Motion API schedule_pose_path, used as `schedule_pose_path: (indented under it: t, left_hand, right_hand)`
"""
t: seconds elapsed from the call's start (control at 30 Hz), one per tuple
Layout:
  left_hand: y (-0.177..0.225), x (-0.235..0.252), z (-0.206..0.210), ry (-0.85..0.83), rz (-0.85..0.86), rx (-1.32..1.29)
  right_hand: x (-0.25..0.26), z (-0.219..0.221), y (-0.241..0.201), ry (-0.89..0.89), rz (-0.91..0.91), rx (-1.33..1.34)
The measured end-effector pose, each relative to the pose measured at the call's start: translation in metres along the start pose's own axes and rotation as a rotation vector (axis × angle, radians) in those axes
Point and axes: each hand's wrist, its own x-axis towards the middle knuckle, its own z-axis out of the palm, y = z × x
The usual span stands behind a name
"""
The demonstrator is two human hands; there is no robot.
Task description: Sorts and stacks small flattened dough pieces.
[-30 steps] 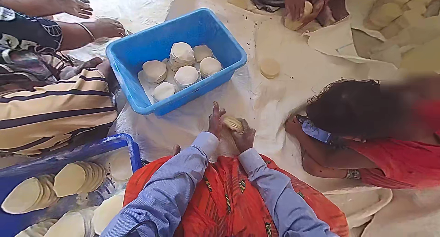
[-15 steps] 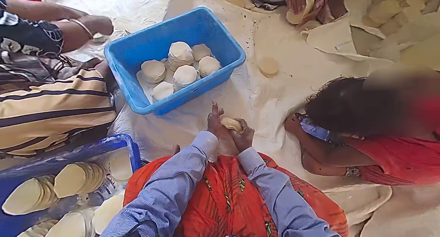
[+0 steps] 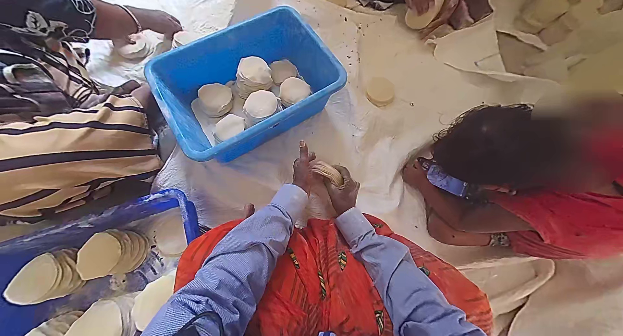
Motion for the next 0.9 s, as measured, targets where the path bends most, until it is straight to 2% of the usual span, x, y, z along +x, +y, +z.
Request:
schedule_pose_path:
  t: [0.03,0.17,0.27,0.43,0.53,0.67,0.8,0.9]
  left_hand:
    - [-0.001,-0.001,0.0,0.001,-0.001,0.01]
    - [-0.002,-0.001,0.007,-0.016,-0.004,0.012]
    - [-0.005,0.001,0.001,0.004,0.027,0.011]
    - [-0.007,0.0,0.003,-0.038,0.011,0.065]
    - [-0.007,-0.001,0.0,-0.024,0.016,0.069]
    - [-0.013,-0.004,0.0,-0.079,-0.007,0.11]
    - [-0.008,-0.003,-0.001,-0.031,0.008,0.098]
    - [-0.006,-0.01,0.003,-0.065,-0.01,0.132]
  right_hand:
    - [-0.003,0.0,0.0,0.008,-0.013,0.019]
    - [0.007,-0.002,-0.005,-0.157,0.107,-0.106]
    - [-0.002,-0.003,-0.005,-0.024,0.021,-0.018]
    - [0.007,-0.002,-0.004,-0.097,0.047,-0.044]
    - [-0.001,-0.002,-0.005,0.008,0.011,0.04]
    - [0.007,-0.003,-0.008,-0.115,0.072,-0.021]
    - [-0.001,0.001,-0.006,0.019,0.003,0.037]
    - [0.005,-0.005,-0.01,-0.161,0.134,-0.074]
